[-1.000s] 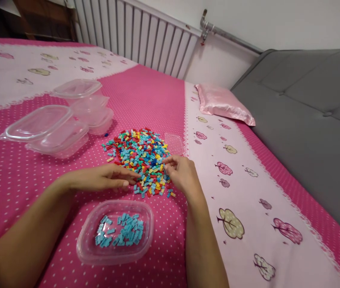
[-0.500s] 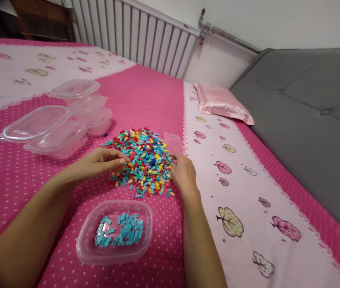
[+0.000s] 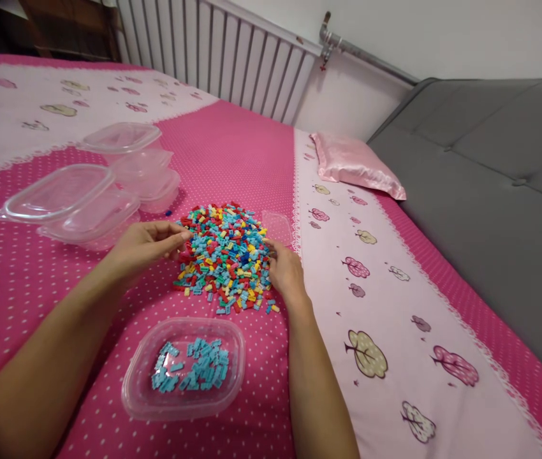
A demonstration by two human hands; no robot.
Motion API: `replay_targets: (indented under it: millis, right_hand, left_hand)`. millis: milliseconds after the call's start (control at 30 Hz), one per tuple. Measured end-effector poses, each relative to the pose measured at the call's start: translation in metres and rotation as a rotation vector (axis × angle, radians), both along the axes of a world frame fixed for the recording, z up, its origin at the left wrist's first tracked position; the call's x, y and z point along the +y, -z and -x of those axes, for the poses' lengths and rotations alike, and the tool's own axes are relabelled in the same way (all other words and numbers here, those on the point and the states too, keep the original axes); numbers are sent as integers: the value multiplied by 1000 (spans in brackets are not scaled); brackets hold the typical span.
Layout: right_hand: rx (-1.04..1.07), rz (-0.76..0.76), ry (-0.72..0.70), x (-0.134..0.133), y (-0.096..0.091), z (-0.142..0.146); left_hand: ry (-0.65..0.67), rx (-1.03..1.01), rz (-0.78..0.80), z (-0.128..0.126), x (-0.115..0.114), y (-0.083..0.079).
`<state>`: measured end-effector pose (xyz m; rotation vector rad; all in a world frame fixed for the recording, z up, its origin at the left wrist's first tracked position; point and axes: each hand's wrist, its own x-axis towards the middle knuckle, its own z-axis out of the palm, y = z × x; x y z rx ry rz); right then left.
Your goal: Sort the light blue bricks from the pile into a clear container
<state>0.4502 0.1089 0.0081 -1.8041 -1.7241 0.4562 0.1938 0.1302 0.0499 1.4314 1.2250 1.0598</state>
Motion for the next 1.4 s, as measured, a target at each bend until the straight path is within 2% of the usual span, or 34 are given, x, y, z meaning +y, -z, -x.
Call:
replay_targets:
  millis: [267,467,567,733,800,867,967,1200,1400]
  right_hand:
    - [-59,-16,22,2,4,-2]
    - [62,-22,113,3,5,-7]
    - [284,-46,172,5,4,-10]
    - [968,45,139,8,-5,-14]
    - [1122,24,128,9,-9,-16]
    - [1164,3,142,9,-11,-15]
    - [1029,-4,156,7,-11,-9]
    - [300,85,116,0,-4,6]
    - [158,3,128,7,6,4]
  left_hand:
    - [9,-1,-1,1,2,1]
    - [-5,28,7,1,2,0]
    - [-8,20,17,1,2,1]
    - [-8,-4,9,2,1,1]
    - [-11,-5,7,2,1,0]
    - [-7,-2,8,1,1,0]
    - [3,7,8,1,1,-1]
    - [18,9,-15,2,3,2]
    - [7,8,-10,3,4,3]
